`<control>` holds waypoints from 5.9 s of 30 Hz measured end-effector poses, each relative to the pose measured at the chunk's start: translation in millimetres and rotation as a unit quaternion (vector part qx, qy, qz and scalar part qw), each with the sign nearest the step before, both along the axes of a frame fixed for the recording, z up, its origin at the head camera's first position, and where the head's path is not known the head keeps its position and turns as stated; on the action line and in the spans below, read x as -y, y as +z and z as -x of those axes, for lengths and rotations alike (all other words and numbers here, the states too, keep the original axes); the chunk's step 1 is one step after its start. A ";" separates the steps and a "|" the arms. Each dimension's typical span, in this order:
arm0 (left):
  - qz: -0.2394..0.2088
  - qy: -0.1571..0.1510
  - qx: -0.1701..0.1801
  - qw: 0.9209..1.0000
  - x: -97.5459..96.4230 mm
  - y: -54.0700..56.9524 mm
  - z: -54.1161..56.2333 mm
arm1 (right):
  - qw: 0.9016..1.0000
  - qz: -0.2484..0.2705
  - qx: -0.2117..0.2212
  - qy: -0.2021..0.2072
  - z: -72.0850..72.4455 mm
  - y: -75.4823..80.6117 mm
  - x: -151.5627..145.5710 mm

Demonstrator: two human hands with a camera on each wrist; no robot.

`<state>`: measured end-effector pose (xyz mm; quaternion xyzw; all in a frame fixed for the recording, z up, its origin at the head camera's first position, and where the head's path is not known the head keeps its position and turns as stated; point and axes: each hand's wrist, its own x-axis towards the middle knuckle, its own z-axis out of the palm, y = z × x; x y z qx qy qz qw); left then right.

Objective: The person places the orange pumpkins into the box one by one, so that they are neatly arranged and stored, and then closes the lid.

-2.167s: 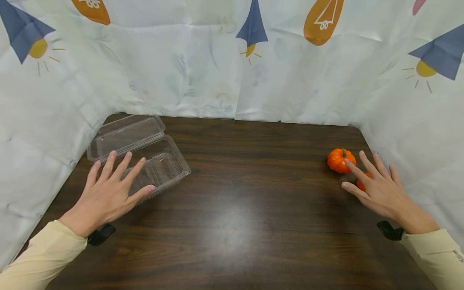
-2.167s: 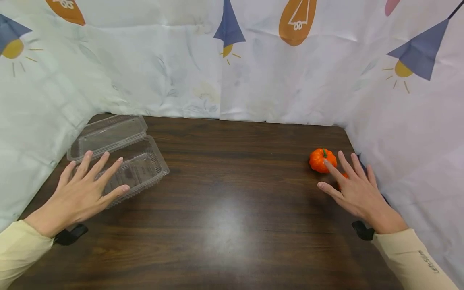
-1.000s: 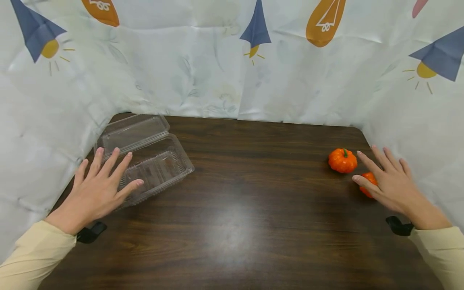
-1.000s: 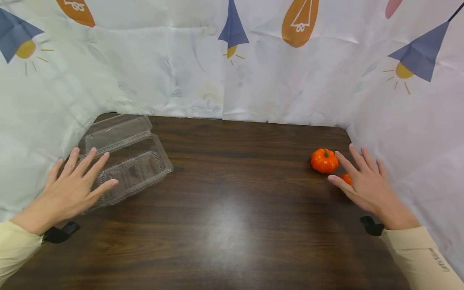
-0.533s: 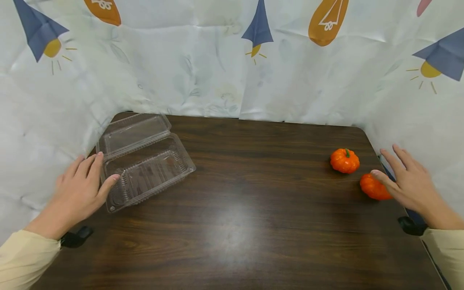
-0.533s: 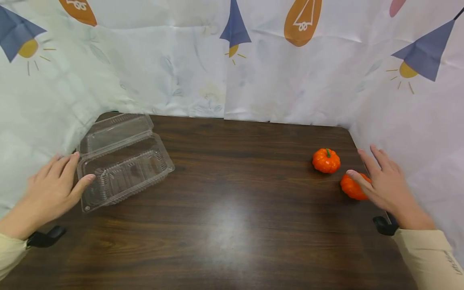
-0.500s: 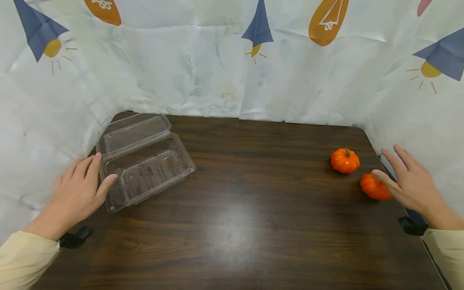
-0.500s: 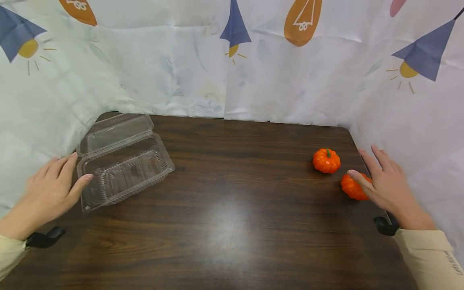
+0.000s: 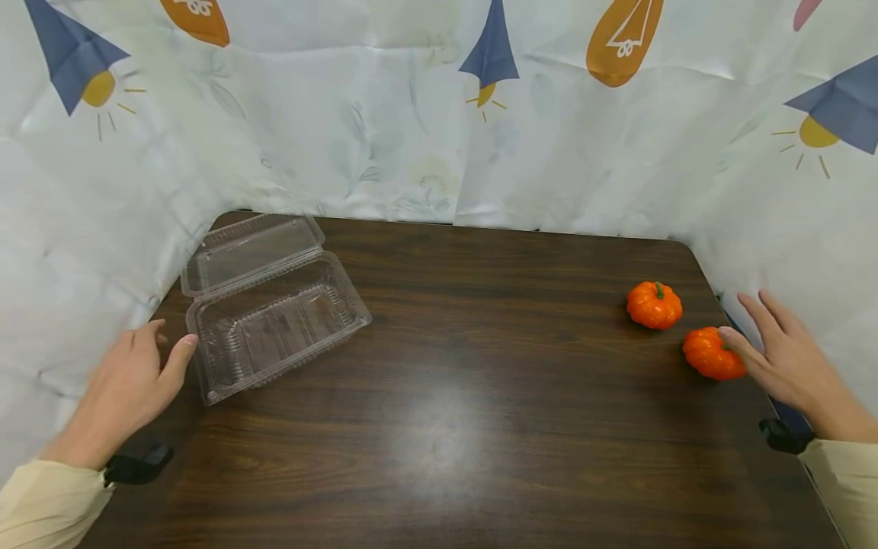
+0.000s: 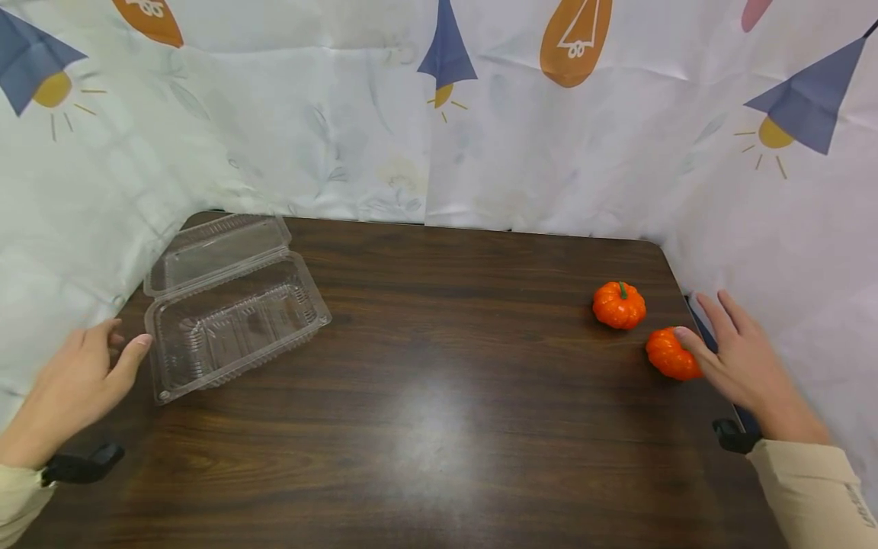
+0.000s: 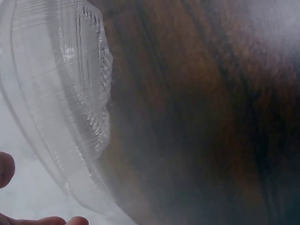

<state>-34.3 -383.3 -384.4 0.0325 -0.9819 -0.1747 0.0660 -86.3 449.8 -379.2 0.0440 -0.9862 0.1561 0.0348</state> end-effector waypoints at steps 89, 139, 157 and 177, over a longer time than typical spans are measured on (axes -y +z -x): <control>-0.686 -0.024 0.129 0.715 0.3 -34.1 -3.7 | 0.986 0.096 0.118 -0.073 -13.4 -11.8 -8.2; -0.620 -0.089 0.200 0.753 -86.2 -29.8 13.4 | 0.970 0.238 0.046 0.009 24.4 1.4 101.3; -0.608 -0.119 0.230 0.751 -117.3 -30.2 30.3 | 0.946 0.308 0.072 0.075 45.8 8.2 168.9; -0.590 -0.119 0.259 0.756 -160.3 -33.7 43.6 | 0.922 0.352 0.080 0.142 46.8 11.3 237.5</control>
